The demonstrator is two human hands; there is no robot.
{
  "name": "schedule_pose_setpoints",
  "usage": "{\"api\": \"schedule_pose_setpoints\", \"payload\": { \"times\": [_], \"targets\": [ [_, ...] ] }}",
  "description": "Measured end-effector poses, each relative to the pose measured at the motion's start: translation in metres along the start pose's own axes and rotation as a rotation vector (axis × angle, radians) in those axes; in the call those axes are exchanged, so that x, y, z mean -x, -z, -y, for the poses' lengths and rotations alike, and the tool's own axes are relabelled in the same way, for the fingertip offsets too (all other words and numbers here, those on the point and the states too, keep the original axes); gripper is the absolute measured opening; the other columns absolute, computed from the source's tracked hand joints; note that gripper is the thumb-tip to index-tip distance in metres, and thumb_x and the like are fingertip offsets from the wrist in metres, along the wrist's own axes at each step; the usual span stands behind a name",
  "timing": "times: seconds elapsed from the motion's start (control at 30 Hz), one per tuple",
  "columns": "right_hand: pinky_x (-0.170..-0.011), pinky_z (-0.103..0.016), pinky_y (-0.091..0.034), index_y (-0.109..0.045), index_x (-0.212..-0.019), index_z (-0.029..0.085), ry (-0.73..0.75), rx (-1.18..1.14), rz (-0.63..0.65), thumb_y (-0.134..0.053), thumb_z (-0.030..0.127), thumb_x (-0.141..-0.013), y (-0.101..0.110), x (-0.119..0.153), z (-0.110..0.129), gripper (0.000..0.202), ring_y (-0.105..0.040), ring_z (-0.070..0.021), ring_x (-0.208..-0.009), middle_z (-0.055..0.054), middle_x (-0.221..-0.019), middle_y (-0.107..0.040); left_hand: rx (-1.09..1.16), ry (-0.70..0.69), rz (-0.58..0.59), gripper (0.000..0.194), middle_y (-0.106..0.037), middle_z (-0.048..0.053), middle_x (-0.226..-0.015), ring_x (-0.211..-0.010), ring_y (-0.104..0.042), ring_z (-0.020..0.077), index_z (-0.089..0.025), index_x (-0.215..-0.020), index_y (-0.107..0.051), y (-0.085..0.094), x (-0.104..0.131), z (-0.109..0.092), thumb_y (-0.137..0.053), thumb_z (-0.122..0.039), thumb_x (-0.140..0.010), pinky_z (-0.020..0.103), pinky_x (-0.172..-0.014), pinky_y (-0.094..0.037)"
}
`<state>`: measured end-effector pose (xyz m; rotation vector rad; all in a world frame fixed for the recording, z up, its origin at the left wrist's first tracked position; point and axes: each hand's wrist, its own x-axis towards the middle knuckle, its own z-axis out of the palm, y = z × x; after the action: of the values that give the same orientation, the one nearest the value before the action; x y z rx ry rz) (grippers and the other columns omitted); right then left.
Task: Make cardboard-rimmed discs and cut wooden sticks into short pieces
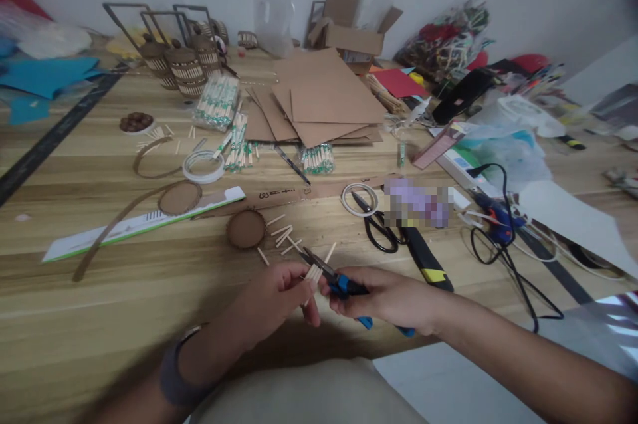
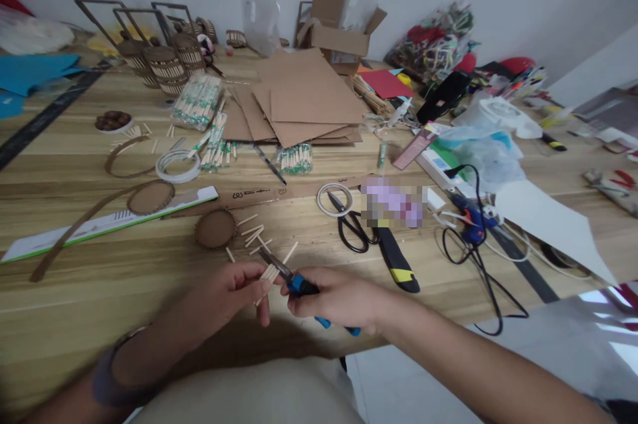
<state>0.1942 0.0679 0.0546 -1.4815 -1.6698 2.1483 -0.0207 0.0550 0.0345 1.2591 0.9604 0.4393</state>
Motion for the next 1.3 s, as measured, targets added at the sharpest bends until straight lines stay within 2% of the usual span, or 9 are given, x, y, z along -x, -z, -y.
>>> {"api": "schedule_pose_setpoints", "payload": {
  "times": [0.23, 0.57, 0.7, 0.8, 0.97, 1.13, 1.3],
  "targets": [
    [-0.070, -0.026, -0.038, -0.062, -0.095, 0.018, -0.013, -0.090, 0.013, -0.066, 0.028, -0.067, -0.002, -0.002, 0.002, 0.029, -0.049, -0.0150, -0.077, 0.000, -0.083, -0.056, 0.030, 0.018, 0.009, 0.028, -0.069, 0.000, -0.067, -0.077, -0.063, 0.0205, -0.021, -0.081, -0.063, -0.002, 0.000, -0.003, -0.048, -0.043, -0.088, 0.032, -0.079, -0.044],
    [-0.067, -0.027, -0.038, -0.061, -0.092, 0.017, -0.034, -0.108, -0.005, -0.062, 0.025, -0.062, -0.007, -0.003, 0.001, 0.031, -0.050, -0.0155, -0.075, 0.000, -0.082, -0.057, 0.038, 0.031, -0.008, 0.022, -0.067, -0.001, -0.063, -0.075, -0.063, 0.0202, -0.021, -0.076, -0.063, -0.003, 0.001, -0.005, -0.048, -0.036, -0.085, 0.030, -0.079, -0.044],
    [-0.064, -0.027, -0.037, -0.060, -0.088, 0.018, -0.045, -0.089, -0.034, -0.060, 0.026, -0.061, -0.009, -0.007, -0.005, 0.028, -0.048, -0.0145, -0.070, 0.001, -0.076, -0.055, 0.028, 0.023, -0.011, 0.022, -0.064, -0.003, -0.058, -0.067, -0.059, 0.0184, -0.022, -0.079, -0.063, -0.004, 0.000, -0.004, -0.048, -0.035, -0.086, 0.028, -0.072, -0.043],
    [-0.061, -0.026, -0.035, -0.058, -0.085, 0.018, 0.002, -0.033, -0.053, -0.057, 0.024, -0.062, -0.010, -0.011, -0.009, 0.023, -0.044, -0.0130, -0.064, 0.003, -0.069, -0.051, -0.028, 0.021, -0.035, 0.024, -0.061, -0.002, -0.058, -0.063, -0.054, 0.0175, -0.022, -0.071, -0.059, -0.005, 0.000, -0.003, -0.046, -0.034, -0.086, 0.027, -0.065, -0.039],
    [-0.056, -0.024, -0.031, -0.054, -0.073, 0.019, 0.076, 0.045, -0.065, -0.056, 0.022, -0.069, -0.012, -0.017, -0.012, 0.005, -0.040, -0.0111, -0.061, 0.004, -0.065, -0.044, -0.075, 0.039, -0.056, 0.028, -0.062, -0.002, -0.062, -0.061, -0.050, 0.0166, -0.023, -0.064, -0.052, -0.006, 0.001, 0.001, -0.044, -0.036, -0.087, 0.027, -0.061, -0.036],
    [-0.063, -0.026, -0.034, -0.057, -0.078, 0.019, 0.129, 0.059, -0.073, -0.057, 0.021, -0.071, -0.010, -0.020, -0.012, 0.007, -0.042, -0.0127, -0.068, 0.003, -0.071, -0.048, -0.098, 0.063, -0.062, 0.023, -0.062, -0.002, -0.063, -0.063, -0.054, 0.0175, -0.024, -0.074, -0.053, -0.004, 0.002, 0.003, -0.044, -0.039, -0.089, 0.027, -0.063, -0.038],
    [-0.071, -0.027, -0.037, -0.059, -0.085, 0.019, 0.084, -0.094, 0.016, -0.061, 0.025, -0.069, -0.008, -0.015, -0.006, 0.017, -0.049, -0.0148, -0.076, 0.001, -0.080, -0.055, -0.105, 0.067, -0.065, 0.028, -0.062, -0.004, -0.059, -0.062, -0.056, 0.0161, -0.023, -0.073, -0.053, -0.002, 0.002, -0.002, -0.041, -0.039, -0.092, 0.027, -0.065, -0.042]
  ]
}}
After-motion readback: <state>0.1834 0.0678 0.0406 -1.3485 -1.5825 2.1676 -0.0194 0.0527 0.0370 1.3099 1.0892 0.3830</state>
